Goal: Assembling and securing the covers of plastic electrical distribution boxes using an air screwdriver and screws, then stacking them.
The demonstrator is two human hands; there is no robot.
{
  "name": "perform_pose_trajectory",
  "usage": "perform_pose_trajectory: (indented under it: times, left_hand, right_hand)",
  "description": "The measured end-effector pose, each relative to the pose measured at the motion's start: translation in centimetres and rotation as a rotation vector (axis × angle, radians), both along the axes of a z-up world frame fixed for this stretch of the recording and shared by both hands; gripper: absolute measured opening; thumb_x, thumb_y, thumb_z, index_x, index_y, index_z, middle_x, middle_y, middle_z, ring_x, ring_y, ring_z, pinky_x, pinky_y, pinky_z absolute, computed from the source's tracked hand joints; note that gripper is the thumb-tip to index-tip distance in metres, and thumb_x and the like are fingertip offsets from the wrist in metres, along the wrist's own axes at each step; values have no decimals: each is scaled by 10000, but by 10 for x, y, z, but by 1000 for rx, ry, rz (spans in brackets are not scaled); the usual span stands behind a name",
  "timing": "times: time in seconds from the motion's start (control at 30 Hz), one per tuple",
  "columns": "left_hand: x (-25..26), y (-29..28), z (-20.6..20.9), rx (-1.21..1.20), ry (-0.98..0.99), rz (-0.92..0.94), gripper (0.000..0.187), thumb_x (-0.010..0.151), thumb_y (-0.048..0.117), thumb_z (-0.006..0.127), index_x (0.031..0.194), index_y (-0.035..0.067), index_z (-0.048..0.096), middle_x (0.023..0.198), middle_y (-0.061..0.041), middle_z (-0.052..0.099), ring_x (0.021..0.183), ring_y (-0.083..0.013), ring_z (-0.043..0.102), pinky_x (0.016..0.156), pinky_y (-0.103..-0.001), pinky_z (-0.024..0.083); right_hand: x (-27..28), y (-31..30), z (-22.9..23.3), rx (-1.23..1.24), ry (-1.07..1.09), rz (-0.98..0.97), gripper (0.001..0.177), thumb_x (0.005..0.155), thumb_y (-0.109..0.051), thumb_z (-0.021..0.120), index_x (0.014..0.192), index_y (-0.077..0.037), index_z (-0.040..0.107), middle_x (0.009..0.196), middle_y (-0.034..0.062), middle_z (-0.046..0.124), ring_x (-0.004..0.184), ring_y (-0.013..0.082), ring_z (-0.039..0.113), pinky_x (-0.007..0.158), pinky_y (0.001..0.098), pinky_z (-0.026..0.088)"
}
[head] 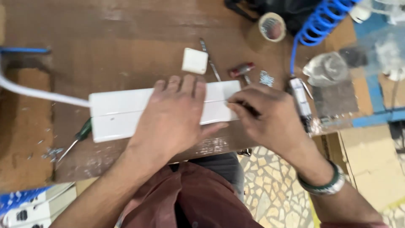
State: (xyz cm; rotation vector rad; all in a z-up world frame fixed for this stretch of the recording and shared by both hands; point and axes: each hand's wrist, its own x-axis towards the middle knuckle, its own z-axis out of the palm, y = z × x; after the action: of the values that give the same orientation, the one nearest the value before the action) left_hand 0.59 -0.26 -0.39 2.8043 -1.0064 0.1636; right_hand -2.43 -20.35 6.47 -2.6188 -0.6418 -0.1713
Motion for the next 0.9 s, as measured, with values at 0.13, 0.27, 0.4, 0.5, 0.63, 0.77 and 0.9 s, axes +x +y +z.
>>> perform_pose_trajectory:
  times: [0.13, 0.27, 0.4, 0.5, 0.63, 0.77, 0.9]
  left_hand:
    - [-4, 3, 5, -57, -144, 12, 939, 954, 867, 541, 1147, -45, 653, 990, -172, 688, 862, -292, 727, 787, -418, 581]
    - [-2, 0, 6, -105, -119, 21, 914, 949, 852, 557, 1129, -39, 650, 962, -184, 710, 786, -291, 729, 748, -417, 593]
    - [0, 0, -2, -20, -30, 16, 945, 981, 854, 452, 1214, -47, 616, 1098, -244, 700, 951, -341, 721, 887, -496, 562]
    - [-2, 0, 0, -120, -21, -11, 900, 987, 769, 532, 1242, -89, 618, 1045, -213, 636, 873, -329, 681, 843, -503, 549]
    - [-4, -1, 0, -84, -8, 15, 886, 993, 738, 527, 1358, -69, 568, 1102, -214, 636, 967, -331, 658, 882, -519, 506]
    - [-4, 0, -1, -105, -38, -17, 917, 974, 761, 530, 1350, -74, 584, 1223, -271, 633, 1031, -368, 653, 904, -512, 493]
    - [-3, 1, -4, -142, -60, -29, 942, 951, 772, 565, 1344, -84, 576, 1226, -291, 643, 1074, -387, 662, 946, -512, 505]
  right_hand:
    - [-5, -6, -7, 74, -64, -47, 126, 810, 32, 779, 930, 35, 742, 853, 111, 727, 574, 186, 571, 490, 293, 432]
    - [2, -73, -41, 160, -81, -298, 368, 863, -60, 836, 1179, 34, 672, 921, 131, 678, 744, 202, 630, 641, 301, 534]
    - [-19, -194, -147, -355, -150, -839, 856, 848, -252, 900, 1447, 99, 399, 1246, 316, 445, 1118, 500, 506, 965, 604, 449]
    - [-38, -222, -194, -314, -241, -861, 663, 904, -231, 854, 1345, 108, 494, 1110, 288, 650, 939, 460, 666, 781, 522, 551]
    - [-33, -205, -165, 50, -93, -914, 597, 1001, -227, 807, 1351, 157, 513, 1094, 343, 681, 922, 422, 706, 785, 481, 587]
    - [-21, -140, -90, 1062, 104, -779, 355, 985, -300, 711, 1213, -37, 647, 820, -6, 632, 626, 59, 567, 528, 192, 463]
    - [-11, -66, -10, 1362, 139, -258, 342, 958, -308, 737, 1191, -89, 616, 694, -65, 460, 503, 54, 432, 467, 197, 311]
